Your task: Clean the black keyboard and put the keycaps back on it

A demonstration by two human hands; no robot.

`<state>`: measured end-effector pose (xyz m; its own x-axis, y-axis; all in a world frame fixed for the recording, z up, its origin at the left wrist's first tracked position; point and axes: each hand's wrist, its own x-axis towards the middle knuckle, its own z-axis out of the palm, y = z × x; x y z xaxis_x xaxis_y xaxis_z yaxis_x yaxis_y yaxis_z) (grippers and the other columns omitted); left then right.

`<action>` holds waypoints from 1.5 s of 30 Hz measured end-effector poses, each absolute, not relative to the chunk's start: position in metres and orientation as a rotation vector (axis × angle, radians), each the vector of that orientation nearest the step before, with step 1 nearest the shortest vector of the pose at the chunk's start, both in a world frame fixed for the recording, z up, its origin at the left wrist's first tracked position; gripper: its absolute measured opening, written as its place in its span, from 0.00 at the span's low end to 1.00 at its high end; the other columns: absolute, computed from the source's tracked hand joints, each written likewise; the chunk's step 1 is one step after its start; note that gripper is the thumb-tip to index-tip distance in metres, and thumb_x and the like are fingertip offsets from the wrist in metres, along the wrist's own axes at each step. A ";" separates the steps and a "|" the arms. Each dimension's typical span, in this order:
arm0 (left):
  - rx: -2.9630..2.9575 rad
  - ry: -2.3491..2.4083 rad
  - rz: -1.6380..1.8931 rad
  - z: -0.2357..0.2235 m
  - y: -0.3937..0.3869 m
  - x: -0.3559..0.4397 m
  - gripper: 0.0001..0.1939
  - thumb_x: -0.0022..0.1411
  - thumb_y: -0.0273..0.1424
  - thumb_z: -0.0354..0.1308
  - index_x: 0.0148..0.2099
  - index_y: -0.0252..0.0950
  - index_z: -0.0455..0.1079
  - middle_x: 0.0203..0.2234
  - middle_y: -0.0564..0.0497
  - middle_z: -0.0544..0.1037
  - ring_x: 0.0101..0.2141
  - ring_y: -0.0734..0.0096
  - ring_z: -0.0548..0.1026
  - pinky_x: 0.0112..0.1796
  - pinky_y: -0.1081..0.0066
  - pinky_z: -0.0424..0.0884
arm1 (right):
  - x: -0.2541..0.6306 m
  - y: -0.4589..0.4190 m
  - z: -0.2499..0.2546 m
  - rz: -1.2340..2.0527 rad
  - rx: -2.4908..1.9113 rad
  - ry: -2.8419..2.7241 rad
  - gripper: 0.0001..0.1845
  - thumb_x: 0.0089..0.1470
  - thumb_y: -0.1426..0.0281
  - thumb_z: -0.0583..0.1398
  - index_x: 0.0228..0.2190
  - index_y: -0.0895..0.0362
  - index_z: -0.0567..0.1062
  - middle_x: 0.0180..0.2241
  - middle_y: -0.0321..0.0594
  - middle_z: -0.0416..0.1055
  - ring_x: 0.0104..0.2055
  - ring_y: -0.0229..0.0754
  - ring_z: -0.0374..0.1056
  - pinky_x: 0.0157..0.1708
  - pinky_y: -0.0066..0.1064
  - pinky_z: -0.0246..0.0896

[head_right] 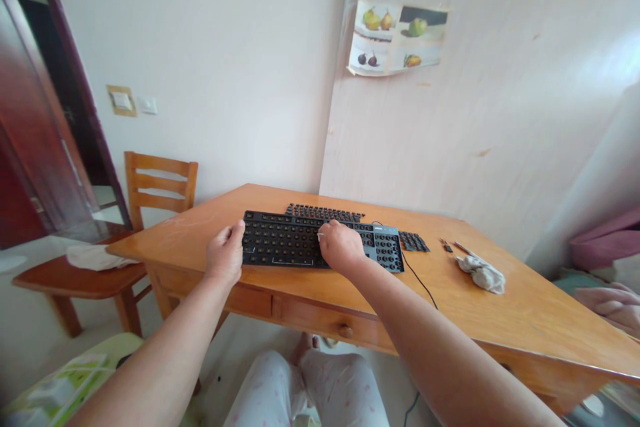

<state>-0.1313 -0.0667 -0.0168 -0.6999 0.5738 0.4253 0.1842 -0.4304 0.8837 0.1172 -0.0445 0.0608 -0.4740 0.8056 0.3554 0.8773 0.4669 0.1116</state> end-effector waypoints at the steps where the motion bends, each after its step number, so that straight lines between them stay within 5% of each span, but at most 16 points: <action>1: 1.061 1.515 2.213 -0.016 -0.067 -0.131 0.23 0.54 0.50 0.57 0.27 0.33 0.67 0.19 0.57 0.61 0.23 0.77 0.57 0.24 0.77 0.56 | 0.112 -0.045 0.061 -0.405 -1.426 -2.466 0.20 0.64 0.64 0.44 0.41 0.54 0.74 0.40 0.43 0.71 0.41 0.43 0.68 0.36 0.31 0.56; 35: 1.039 1.480 2.177 -0.013 -0.075 -0.127 0.24 0.60 0.51 0.51 0.26 0.34 0.68 0.19 0.55 0.67 0.23 0.75 0.62 0.24 0.75 0.58 | 0.015 -0.067 0.070 -0.246 -1.243 -2.500 0.20 0.63 0.65 0.45 0.39 0.55 0.75 0.41 0.44 0.73 0.41 0.43 0.69 0.39 0.31 0.58; 45: 1.029 1.393 2.170 -0.017 -0.072 -0.128 0.29 0.64 0.51 0.45 0.37 0.32 0.76 0.29 0.45 0.79 0.32 0.66 0.74 0.33 0.71 0.67 | -0.019 -0.073 0.070 -0.290 -1.134 -2.520 0.20 0.64 0.65 0.44 0.37 0.55 0.75 0.40 0.43 0.73 0.41 0.42 0.70 0.39 0.31 0.60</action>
<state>-0.1283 -0.0725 -0.0167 -0.6686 0.6385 0.3813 0.0808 -0.4474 0.8907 -0.0190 -0.0733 0.0698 -0.6128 0.6790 0.4042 0.7531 0.6568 0.0385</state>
